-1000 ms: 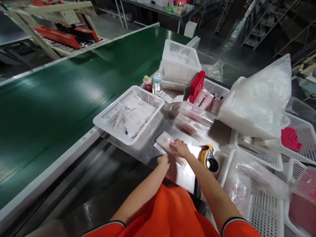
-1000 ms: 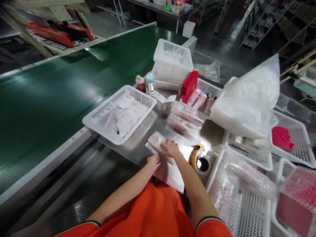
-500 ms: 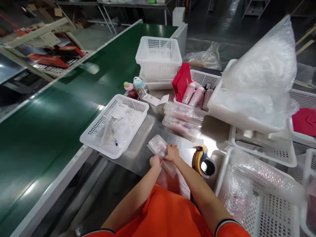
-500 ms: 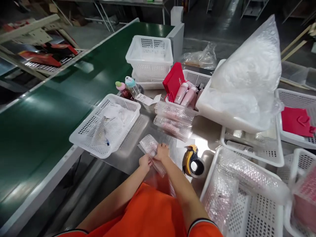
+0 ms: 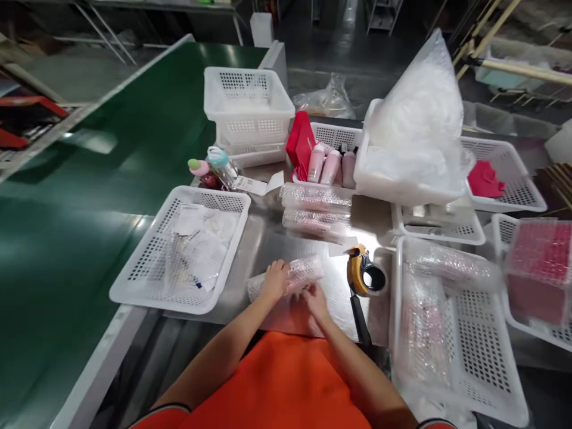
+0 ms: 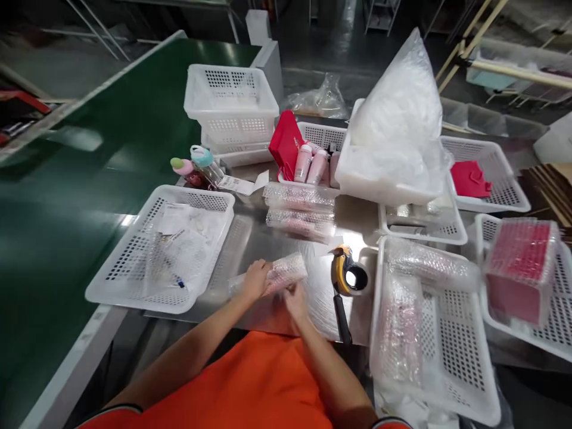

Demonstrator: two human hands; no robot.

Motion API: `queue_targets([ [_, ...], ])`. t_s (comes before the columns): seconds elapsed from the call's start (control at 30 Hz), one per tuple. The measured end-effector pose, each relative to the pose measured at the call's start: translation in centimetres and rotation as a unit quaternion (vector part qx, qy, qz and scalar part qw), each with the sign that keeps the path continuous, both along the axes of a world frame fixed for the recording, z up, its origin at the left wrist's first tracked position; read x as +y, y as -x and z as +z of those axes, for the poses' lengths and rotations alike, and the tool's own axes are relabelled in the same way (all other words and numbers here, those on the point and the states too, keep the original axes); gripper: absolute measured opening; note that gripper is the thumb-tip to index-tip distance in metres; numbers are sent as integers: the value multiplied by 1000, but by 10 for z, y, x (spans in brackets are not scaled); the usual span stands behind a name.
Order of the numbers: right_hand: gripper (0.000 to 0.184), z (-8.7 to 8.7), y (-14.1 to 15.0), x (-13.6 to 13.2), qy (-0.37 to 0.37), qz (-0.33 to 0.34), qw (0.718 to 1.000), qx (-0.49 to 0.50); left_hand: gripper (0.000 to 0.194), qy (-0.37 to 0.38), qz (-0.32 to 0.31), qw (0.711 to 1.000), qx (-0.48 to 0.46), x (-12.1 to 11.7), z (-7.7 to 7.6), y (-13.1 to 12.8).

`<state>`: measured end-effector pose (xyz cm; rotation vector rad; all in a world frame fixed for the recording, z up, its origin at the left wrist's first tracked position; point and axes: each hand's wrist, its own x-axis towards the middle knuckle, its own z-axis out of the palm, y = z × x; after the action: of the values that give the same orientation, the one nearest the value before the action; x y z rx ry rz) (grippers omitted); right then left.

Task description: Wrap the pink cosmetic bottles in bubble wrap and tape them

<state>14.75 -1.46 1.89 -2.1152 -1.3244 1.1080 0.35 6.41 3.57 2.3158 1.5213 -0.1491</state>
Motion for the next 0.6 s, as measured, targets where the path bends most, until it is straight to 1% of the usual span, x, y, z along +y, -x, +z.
queue_targets([
  [0.07, 43, 10, -39, -9, -1, -77, 993, -90, 31, -50, -22, 998, -10, -21, -3, 0],
  [0.13, 49, 19, -72, -14, -5, -144, 961, -236, 35, -82, -26, 996, -24, -41, -8, -1],
  [0.17, 51, 22, -84, -15, 8, -157, 943, -294, 37, -90, -22, 995, -27, -49, -10, -1],
  [0.2, 52, 24, -92, -14, 28, -154, 928, -338, 39, -96, -18, 995, -29, -54, -12, -2],
  [0.23, 51, 24, -99, -12, 54, -138, 920, -362, 40, -100, -14, 994, -32, -58, -13, -3],
  [0.33, 39, 20, -109, -5, 112, -86, 911, -388, 45, -115, -7, 992, -41, -58, -11, -3],
  [0.43, 34, 19, -120, -1, 120, -67, 911, -388, 53, -121, 2, 992, -31, -51, -4, 0],
  [0.53, 36, 31, -129, -8, 113, -51, 917, -379, 61, -108, -5, 994, -28, -47, 0, 5],
  [0.6, 37, 46, -130, -20, 97, -69, 926, -359, 59, -101, -15, 994, -44, -48, -3, 9],
])
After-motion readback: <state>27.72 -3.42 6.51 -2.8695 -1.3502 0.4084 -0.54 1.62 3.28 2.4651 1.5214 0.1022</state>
